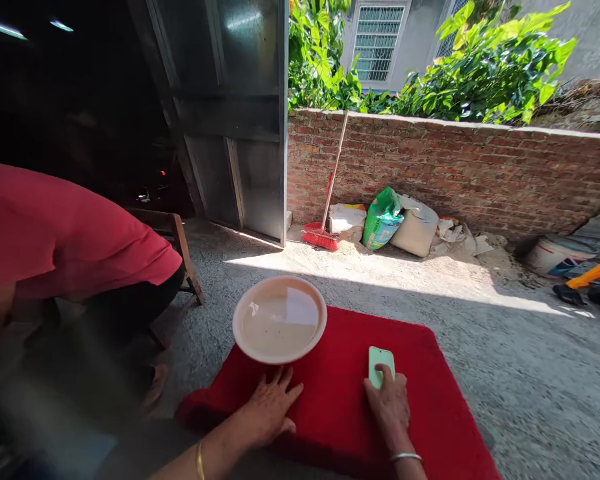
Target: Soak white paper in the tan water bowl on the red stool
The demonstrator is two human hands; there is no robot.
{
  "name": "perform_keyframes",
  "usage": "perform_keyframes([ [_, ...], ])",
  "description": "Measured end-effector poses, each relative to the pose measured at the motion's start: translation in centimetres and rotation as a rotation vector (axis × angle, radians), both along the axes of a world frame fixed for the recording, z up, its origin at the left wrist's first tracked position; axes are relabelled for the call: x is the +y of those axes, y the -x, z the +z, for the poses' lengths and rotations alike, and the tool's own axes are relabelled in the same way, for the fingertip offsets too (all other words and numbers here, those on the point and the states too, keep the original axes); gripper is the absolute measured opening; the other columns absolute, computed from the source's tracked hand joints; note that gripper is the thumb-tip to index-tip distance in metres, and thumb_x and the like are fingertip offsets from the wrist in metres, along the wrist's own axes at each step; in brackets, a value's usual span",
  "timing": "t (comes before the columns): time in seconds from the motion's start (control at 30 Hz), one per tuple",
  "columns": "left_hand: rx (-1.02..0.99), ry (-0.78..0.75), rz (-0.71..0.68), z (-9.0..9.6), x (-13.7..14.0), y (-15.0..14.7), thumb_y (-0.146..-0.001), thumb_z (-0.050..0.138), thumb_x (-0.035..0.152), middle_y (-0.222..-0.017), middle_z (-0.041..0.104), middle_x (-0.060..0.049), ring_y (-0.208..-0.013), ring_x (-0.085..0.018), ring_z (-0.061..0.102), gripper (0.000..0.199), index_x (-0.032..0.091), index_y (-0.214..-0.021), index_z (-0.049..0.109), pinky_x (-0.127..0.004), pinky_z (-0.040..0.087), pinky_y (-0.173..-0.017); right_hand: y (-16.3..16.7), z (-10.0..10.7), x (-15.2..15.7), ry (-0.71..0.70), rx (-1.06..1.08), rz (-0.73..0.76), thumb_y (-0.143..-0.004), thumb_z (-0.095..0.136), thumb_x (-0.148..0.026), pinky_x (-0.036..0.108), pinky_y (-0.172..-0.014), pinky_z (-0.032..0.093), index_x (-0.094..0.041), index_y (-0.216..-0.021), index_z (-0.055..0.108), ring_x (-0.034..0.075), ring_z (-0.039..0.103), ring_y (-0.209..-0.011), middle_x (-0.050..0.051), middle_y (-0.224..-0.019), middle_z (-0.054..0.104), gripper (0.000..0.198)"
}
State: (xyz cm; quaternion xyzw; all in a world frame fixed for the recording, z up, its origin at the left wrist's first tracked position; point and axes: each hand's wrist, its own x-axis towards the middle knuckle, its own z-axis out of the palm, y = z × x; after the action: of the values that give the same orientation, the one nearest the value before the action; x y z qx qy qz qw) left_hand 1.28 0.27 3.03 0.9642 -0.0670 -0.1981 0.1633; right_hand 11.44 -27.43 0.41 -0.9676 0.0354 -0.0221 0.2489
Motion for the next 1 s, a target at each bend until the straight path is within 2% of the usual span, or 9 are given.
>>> perform_keyframes([
  [0.1, -0.040, -0.024, -0.007, -1.2, -0.2, 0.1, -0.083, 0.071, 0.050, -0.164, 0.029, -0.020, -0.152, -0.044, 0.021, 0.077, 0.026, -0.152, 0.047, -0.069, 0.025, -0.115, 1.9, -0.4, 5.7, -0.174, 0.067, 0.407, -0.065, 0.060, -0.030, 0.033, -0.081, 0.052, -0.028, -0.095, 0.071, 0.023, 0.066, -0.093, 0.004, -0.100, 0.063, 0.032],
  [0.17, -0.060, -0.035, -0.016, -1.9, -0.1, 0.1, -0.084, 0.069, 0.051, -0.164, 0.029, -0.020, -0.152, -0.043, 0.021, 0.075, 0.027, -0.152, 0.047, -0.070, 0.025, -0.115, 2.0, 0.2, 6.7, -0.258, 0.136, 0.586, -0.060, 0.061, -0.025, 0.030, -0.080, 0.051, -0.028, -0.088, 0.072, 0.021, 0.065, -0.091, 0.001, -0.098, 0.066, 0.031],
  [0.37, -0.094, -0.058, -0.045, -2.5, 0.1, 0.1, -0.083, 0.069, 0.058, -0.162, 0.033, -0.022, -0.150, -0.045, 0.025, 0.078, 0.026, -0.152, 0.048, -0.068, 0.028, -0.114, -4.4, 1.8, 3.1, -0.169, 0.090, 0.027, -0.072, 0.059, -0.042, 0.037, -0.076, 0.052, -0.022, -0.098, 0.071, 0.029, 0.067, -0.085, 0.005, -0.084, 0.065, 0.036],
  [0.43, -0.115, -0.064, -0.049, -2.6, 0.1, 0.0, -0.082, 0.070, 0.059, -0.160, 0.036, -0.022, -0.149, -0.045, 0.028, 0.077, 0.025, -0.149, 0.051, -0.066, 0.030, -0.114, -5.9, 1.3, 3.6, -0.121, 0.088, -0.044, -0.078, 0.053, -0.045, 0.040, -0.073, 0.051, -0.018, -0.109, 0.069, 0.031, 0.067, -0.082, 0.008, -0.085, 0.062, 0.043],
  [0.57, -0.136, -0.063, -0.055, -2.8, 0.0, -0.2, -0.083, 0.070, 0.059, -0.160, 0.037, -0.022, -0.148, -0.045, 0.030, 0.076, 0.024, -0.148, 0.052, -0.066, 0.029, -0.115, -4.2, -0.3, 7.6, -0.108, 0.050, 0.067, -0.079, 0.054, -0.040, 0.040, -0.082, 0.050, -0.018, -0.119, 0.066, 0.031, 0.064, -0.097, 0.012, -0.104, 0.059, 0.047],
  [0.67, -0.110, -0.062, -0.051, -2.8, 0.0, -0.1, -0.082, 0.071, 0.059, -0.160, 0.036, -0.024, -0.148, -0.045, 0.029, 0.078, 0.024, -0.149, 0.052, -0.067, 0.028, -0.115, -1.7, -0.1, 9.3, -0.161, 0.078, 0.302, -0.066, 0.063, -0.028, 0.032, -0.083, 0.049, -0.027, -0.102, 0.072, 0.024, 0.063, -0.097, 0.005, -0.103, 0.060, 0.037],
  [0.8, -0.128, -0.015, -0.049, -2.9, 0.0, 0.1, -0.081, 0.072, 0.061, -0.160, 0.035, -0.023, -0.149, -0.046, 0.027, 0.078, 0.023, -0.147, 0.053, -0.067, 0.027, -0.116, -1.9, 1.5, 5.0, -0.373, 0.188, 0.533, -0.058, 0.063, -0.032, 0.029, -0.074, 0.050, -0.028, -0.083, 0.073, 0.020, 0.063, -0.082, 0.000, -0.090, 0.064, 0.026],
  [0.9, -0.137, 0.027, -0.053, -3.0, 0.0, -0.1, -0.083, 0.070, 0.061, -0.159, 0.037, -0.023, -0.150, -0.045, 0.026, 0.075, 0.023, -0.146, 0.055, -0.068, 0.024, -0.117, -5.1, 1.8, -2.2, -0.394, 0.094, 0.224, -0.056, 0.066, -0.052, 0.037, -0.076, 0.051, -0.026, -0.086, 0.073, 0.028, 0.065, -0.086, 0.005, -0.089, 0.068, 0.040],
  [1.0, -0.122, 0.114, -0.099, -2.9, 0.0, -0.7, -0.086, 0.065, 0.063, -0.160, 0.035, -0.022, -0.151, -0.042, 0.023, 0.075, 0.022, -0.148, 0.052, -0.067, 0.019, -0.120, -8.9, 1.3, -8.3, -0.216, -0.031, -0.223, -0.059, 0.059, -0.064, 0.046, -0.067, 0.052, -0.024, -0.086, 0.071, 0.036, 0.066, -0.076, 0.012, -0.077, 0.068, 0.050],
])
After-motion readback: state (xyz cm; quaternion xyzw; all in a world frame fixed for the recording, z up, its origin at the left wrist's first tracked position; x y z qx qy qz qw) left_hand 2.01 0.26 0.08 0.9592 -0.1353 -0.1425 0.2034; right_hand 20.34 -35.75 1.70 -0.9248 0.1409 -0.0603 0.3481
